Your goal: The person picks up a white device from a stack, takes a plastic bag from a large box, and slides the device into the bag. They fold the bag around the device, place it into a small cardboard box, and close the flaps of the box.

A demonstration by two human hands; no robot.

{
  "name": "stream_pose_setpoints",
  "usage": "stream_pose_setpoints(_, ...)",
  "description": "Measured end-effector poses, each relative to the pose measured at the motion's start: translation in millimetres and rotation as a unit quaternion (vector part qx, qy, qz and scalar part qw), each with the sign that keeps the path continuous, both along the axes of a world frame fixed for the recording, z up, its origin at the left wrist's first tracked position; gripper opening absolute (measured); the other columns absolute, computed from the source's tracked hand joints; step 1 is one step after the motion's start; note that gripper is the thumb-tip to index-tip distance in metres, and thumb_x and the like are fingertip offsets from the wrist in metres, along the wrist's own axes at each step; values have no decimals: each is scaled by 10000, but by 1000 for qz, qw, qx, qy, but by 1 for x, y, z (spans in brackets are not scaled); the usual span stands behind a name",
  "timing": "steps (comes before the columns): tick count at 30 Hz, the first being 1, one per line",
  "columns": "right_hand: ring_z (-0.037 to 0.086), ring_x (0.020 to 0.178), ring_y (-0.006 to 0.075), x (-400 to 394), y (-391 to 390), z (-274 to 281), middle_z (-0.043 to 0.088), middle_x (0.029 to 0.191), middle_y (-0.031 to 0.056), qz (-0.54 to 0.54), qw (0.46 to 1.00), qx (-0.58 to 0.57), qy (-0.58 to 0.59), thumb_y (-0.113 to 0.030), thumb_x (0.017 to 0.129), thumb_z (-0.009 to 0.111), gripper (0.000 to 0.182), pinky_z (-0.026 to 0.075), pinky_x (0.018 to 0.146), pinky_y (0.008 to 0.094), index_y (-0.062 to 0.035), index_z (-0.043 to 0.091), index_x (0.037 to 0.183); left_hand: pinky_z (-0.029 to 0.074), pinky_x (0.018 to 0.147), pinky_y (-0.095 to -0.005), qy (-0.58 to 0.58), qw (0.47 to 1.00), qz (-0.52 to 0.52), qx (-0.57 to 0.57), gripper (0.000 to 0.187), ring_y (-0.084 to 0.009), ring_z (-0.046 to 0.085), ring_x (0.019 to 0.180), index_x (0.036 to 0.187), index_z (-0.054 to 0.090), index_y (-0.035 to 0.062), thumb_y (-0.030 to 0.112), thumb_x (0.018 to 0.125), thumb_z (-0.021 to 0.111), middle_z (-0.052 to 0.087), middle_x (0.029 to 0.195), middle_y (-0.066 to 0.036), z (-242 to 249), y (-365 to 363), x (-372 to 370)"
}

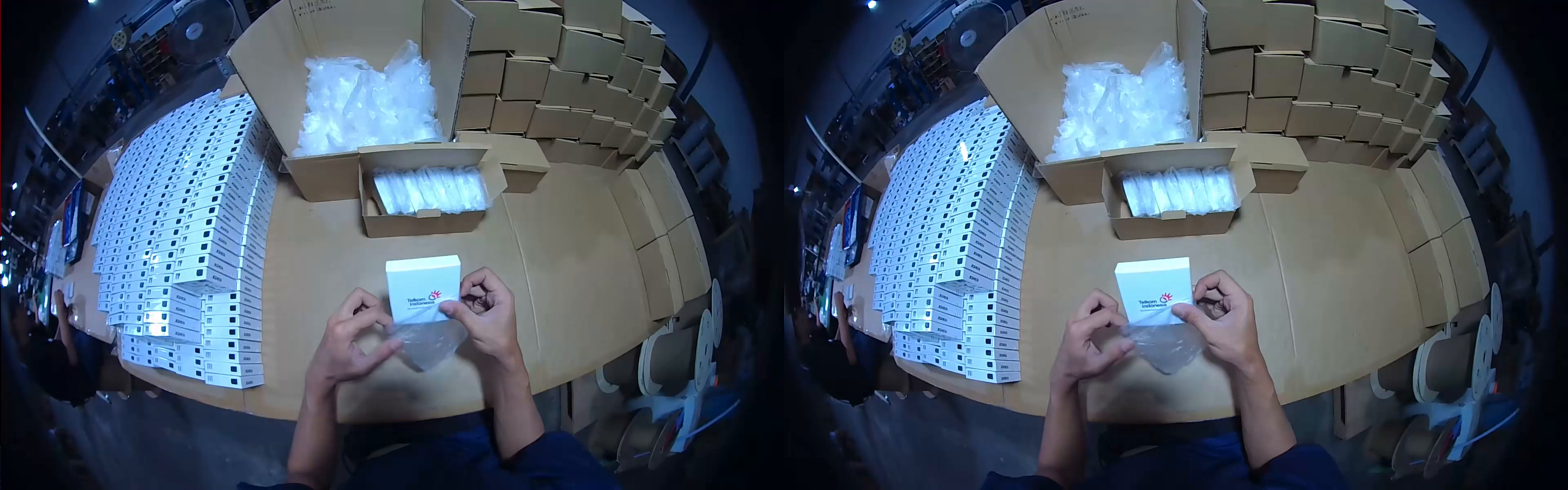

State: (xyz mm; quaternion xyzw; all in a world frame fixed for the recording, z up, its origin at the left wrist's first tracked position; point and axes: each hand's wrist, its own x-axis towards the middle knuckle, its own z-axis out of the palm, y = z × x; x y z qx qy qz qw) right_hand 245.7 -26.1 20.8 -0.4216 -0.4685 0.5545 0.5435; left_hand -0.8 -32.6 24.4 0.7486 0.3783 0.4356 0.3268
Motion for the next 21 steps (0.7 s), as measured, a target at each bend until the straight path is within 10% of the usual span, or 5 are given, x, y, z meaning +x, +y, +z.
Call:
stream_pose_setpoints(8, 595, 797, 28, 6, 3, 3, 661, 856, 23, 53, 998, -23, -37, -40, 911, 801, 225, 494, 696, 191, -26, 580, 955, 459, 687, -283, -92, 983, -18, -160, 136, -139, 546, 716, 1102, 585, -6, 106, 1066, 518, 603, 879, -57, -24, 6, -1)
stream_pose_setpoints(12, 594, 820, 46, 11, 6, 1, 650, 895, 5, 93, 994, -27, -47, -38, 948, 754, 165, 494, 723, 203, -4, 617, 1035, 381, 655, -223, -320, 900, -28, -294, 133, -40, 433, 730, 1161, 464, 44, 170, 1121, 451, 538, 904, 17, -51, -3, 11)
stream_pose_setpoints(21, 679, 1000, 110, 5, 6, -28, 723, 1091, 116, 98, 987, -37, 120, -10, 980, 698, 199, 547, 905, 243, 49, 640, 1162, 463, 921, -274, -442, 869, -16, -220, 91, -103, 557, 1033, 1153, 443, 55, 138, 1116, 450, 581, 1128, -69, -68, 1, 22)
